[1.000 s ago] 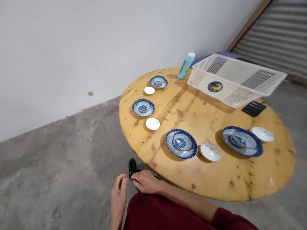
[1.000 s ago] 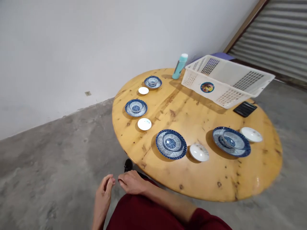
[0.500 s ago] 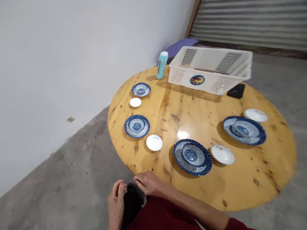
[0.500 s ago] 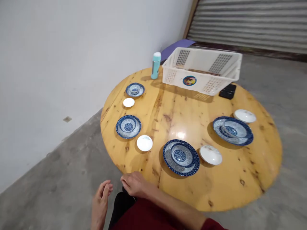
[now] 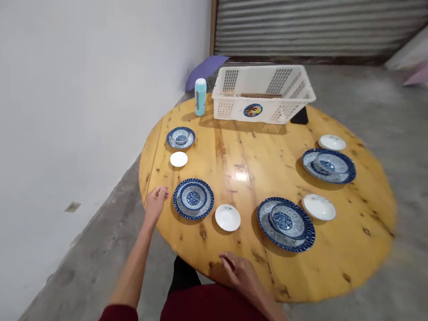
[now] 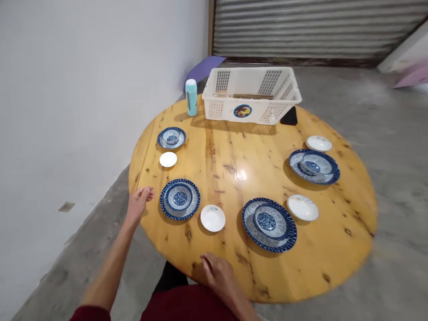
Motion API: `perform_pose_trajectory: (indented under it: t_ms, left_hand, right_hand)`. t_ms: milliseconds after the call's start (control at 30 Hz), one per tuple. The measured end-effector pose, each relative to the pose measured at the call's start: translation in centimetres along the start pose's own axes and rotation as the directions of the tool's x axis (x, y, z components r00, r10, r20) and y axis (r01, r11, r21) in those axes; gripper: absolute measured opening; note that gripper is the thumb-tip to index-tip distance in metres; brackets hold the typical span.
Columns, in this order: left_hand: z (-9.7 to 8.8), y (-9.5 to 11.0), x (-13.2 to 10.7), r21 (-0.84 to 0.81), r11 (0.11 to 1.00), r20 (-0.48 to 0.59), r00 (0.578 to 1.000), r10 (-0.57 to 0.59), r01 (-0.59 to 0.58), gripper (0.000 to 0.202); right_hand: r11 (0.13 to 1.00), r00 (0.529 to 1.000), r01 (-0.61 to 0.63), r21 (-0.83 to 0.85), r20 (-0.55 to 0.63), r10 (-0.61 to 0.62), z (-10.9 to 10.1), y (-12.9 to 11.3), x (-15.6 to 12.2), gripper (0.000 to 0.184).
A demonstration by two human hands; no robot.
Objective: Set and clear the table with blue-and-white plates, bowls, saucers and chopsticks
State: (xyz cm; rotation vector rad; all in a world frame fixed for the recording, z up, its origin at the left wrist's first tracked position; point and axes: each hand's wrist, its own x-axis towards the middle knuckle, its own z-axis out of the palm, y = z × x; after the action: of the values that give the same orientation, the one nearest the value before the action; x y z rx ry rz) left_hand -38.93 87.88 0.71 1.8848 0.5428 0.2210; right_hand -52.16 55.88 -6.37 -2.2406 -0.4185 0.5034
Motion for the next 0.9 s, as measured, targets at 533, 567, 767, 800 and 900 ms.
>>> perform_pose_trajectory:
  t_ms: [533, 567, 767, 800, 900]
  left_hand:
    - [5.0, 1.9, 29.9, 0.231, 0.972, 0.203, 0.979, -0.005, -0.043, 0.031]
    - [5.7, 2.0, 30.9, 0.247, 0.968, 0.206, 0.978, -0.010, -0.042, 0.032]
    - [8.5, 2.4, 34.7, 0.338, 0.941, 0.238, 0.970, -0.054, -0.031, 0.034]
    - [8.9, 2.5, 34.9, 0.350, 0.936, 0.247, 0.967, -0.066, -0.026, 0.032]
    - [10.0, 2.6, 35.2, 0.384, 0.923, 0.273, 0.958, -0.084, -0.028, 0.026]
  right_hand:
    - [0.886, 0.838, -0.414, 0.208, -0.294, 0.460, 6.1, -5.1, 2.1, 0.051]
    - [0.875, 0.823, -0.429, 0.225, -0.302, 0.481, 6.2, -5.1, 2.0, 0.050]
    - [0.808, 0.730, -0.531, 0.254, -0.346, 0.589, 6.8, -6.4, 2.4, 0.046]
    - [0.796, 0.713, -0.553, 0.246, -0.356, 0.605, 6.8, -6.9, 2.7, 0.046]
    - [0.776, 0.692, -0.587, 0.228, -0.357, 0.628, 6.5, -8.2, 3.6, 0.044]
